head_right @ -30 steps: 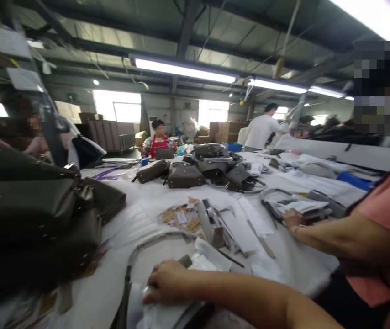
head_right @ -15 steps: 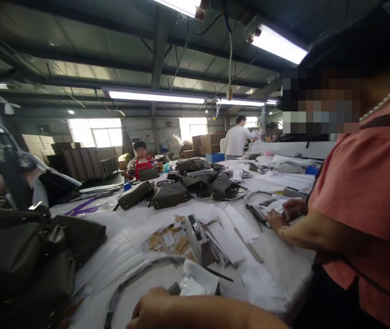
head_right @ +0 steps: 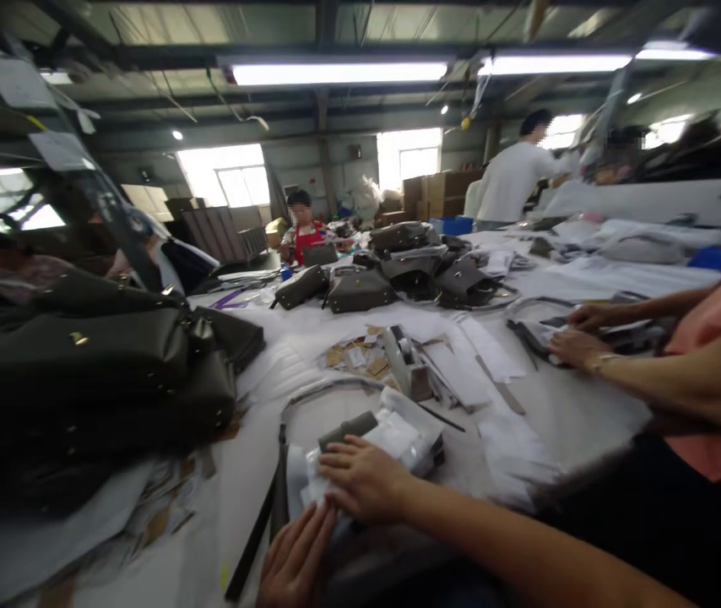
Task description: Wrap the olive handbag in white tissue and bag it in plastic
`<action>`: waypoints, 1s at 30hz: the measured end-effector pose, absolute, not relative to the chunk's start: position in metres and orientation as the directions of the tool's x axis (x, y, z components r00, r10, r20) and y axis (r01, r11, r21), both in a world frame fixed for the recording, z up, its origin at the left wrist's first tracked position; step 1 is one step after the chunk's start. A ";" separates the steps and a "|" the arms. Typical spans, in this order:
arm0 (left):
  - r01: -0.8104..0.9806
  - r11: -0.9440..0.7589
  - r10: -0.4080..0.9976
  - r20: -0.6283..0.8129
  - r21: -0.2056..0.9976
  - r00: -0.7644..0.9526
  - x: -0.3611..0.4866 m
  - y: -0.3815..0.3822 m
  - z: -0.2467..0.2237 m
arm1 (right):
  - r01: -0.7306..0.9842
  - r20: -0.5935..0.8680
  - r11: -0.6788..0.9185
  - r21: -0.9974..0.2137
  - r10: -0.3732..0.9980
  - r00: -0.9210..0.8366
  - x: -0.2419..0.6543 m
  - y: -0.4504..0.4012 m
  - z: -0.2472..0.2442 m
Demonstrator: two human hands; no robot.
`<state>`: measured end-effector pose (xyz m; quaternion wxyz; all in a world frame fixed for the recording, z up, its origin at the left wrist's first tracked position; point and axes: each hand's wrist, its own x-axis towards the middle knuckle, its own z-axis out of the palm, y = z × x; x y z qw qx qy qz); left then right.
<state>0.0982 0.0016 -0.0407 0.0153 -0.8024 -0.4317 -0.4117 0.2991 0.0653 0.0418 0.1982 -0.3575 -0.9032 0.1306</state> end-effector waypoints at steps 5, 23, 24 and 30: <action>0.724 -0.657 0.681 0.579 0.212 0.448 0.082 -0.014 -0.010 | 0.700 0.441 0.631 -0.336 0.762 -0.475 0.332 0.065 0.050; 0.528 -0.087 0.919 0.273 0.845 -0.284 0.085 0.028 0.030 | 0.602 0.167 -0.070 -0.795 0.929 0.329 0.403 0.064 0.058; 0.530 -0.127 0.899 0.323 0.839 -0.296 0.081 0.024 0.035 | 0.571 0.232 0.000 -0.821 0.913 0.334 0.398 0.062 0.064; 0.271 -0.130 0.881 0.236 0.954 -0.409 0.047 0.011 0.064 | 0.420 0.409 0.277 -0.864 0.873 0.266 0.378 0.071 0.068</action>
